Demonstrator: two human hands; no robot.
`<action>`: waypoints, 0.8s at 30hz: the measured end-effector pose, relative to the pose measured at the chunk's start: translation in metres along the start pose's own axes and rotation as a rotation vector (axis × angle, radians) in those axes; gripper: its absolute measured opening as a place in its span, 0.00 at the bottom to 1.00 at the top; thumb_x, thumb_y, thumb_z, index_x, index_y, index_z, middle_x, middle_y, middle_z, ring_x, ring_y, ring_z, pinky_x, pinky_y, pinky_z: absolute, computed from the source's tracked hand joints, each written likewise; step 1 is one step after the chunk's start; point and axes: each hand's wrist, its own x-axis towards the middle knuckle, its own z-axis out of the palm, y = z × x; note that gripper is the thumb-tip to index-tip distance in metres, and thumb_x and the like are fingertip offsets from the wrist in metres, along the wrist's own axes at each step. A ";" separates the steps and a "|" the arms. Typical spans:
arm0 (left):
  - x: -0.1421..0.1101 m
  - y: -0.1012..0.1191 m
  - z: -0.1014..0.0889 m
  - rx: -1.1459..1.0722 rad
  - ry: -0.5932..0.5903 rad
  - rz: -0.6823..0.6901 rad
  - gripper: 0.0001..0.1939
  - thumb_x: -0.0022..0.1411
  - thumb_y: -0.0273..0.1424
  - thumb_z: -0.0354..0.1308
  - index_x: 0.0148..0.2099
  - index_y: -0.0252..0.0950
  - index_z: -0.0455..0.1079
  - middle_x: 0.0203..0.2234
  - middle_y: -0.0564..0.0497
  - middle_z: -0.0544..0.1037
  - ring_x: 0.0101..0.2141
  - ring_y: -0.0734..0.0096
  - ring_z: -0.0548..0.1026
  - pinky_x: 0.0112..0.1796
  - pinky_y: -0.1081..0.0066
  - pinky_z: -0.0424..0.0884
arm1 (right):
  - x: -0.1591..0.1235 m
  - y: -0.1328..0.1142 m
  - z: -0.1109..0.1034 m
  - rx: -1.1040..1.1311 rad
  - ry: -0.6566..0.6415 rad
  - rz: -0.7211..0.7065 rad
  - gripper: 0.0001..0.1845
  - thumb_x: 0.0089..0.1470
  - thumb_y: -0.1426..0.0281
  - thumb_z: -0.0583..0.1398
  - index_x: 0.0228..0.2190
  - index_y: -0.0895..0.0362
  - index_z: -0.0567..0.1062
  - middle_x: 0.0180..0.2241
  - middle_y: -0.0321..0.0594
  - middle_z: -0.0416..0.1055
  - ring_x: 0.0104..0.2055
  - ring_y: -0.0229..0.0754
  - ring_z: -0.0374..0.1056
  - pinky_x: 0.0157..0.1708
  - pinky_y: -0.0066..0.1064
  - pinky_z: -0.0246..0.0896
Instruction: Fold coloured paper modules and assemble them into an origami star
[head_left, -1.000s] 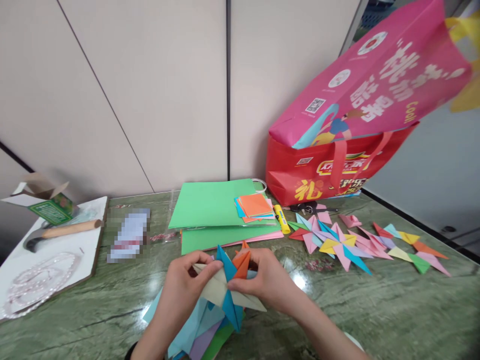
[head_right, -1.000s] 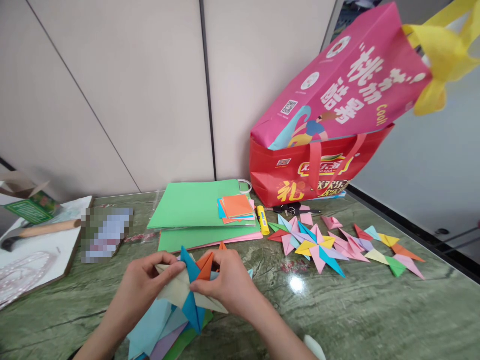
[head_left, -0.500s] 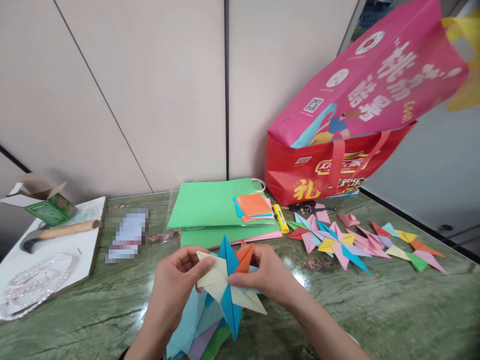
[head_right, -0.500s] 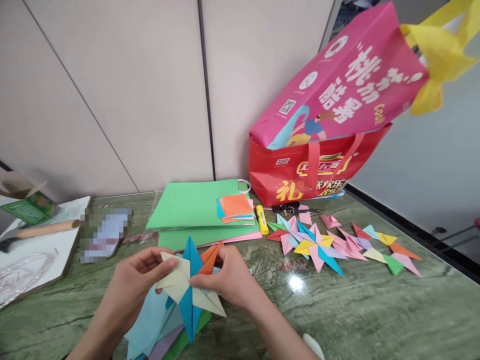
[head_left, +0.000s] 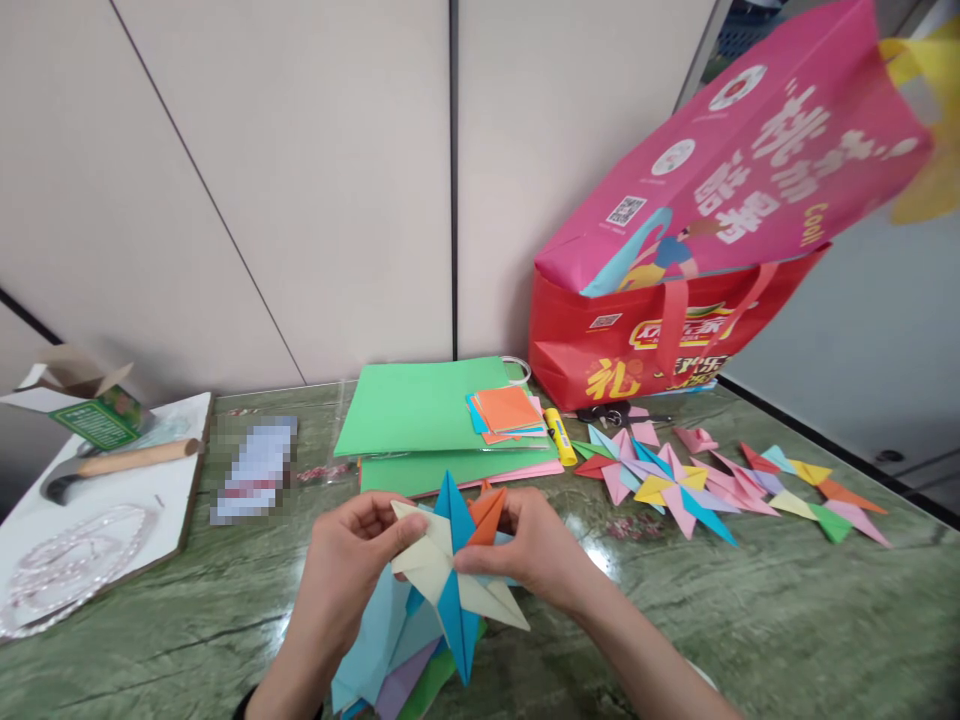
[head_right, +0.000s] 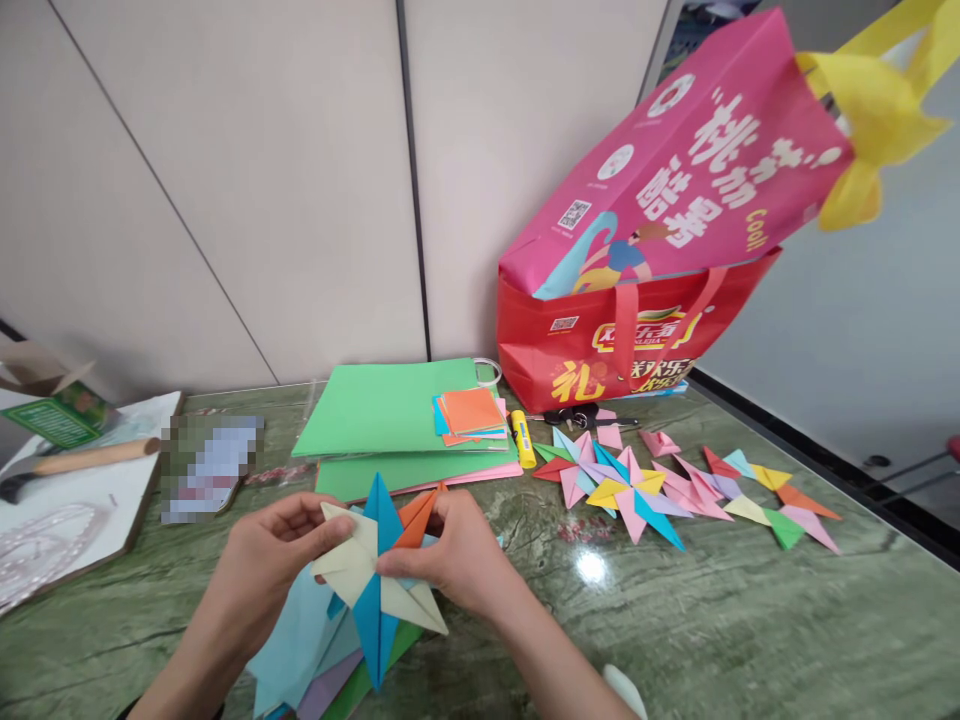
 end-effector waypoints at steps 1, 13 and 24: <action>0.000 0.000 0.000 0.000 -0.002 0.000 0.12 0.39 0.34 0.69 0.24 0.32 0.72 0.14 0.56 0.73 0.15 0.79 0.66 0.14 0.80 0.63 | 0.000 0.000 0.000 -0.004 -0.002 -0.004 0.08 0.34 0.73 0.67 0.19 0.60 0.71 0.21 0.33 0.68 0.25 0.35 0.62 0.27 0.25 0.58; -0.001 0.000 -0.002 0.083 -0.054 -0.016 0.13 0.41 0.36 0.67 0.25 0.32 0.72 0.15 0.55 0.72 0.17 0.78 0.65 0.14 0.80 0.60 | 0.001 0.001 0.000 -0.045 0.003 0.018 0.12 0.33 0.72 0.67 0.15 0.59 0.67 0.19 0.31 0.63 0.23 0.34 0.57 0.24 0.25 0.53; -0.001 0.000 -0.002 0.028 -0.085 0.032 0.11 0.42 0.34 0.67 0.25 0.33 0.70 0.35 0.48 0.77 0.28 0.72 0.72 0.27 0.75 0.68 | 0.002 0.004 0.002 -0.040 0.001 0.041 0.14 0.33 0.71 0.67 0.18 0.59 0.65 0.19 0.30 0.60 0.24 0.33 0.54 0.25 0.26 0.50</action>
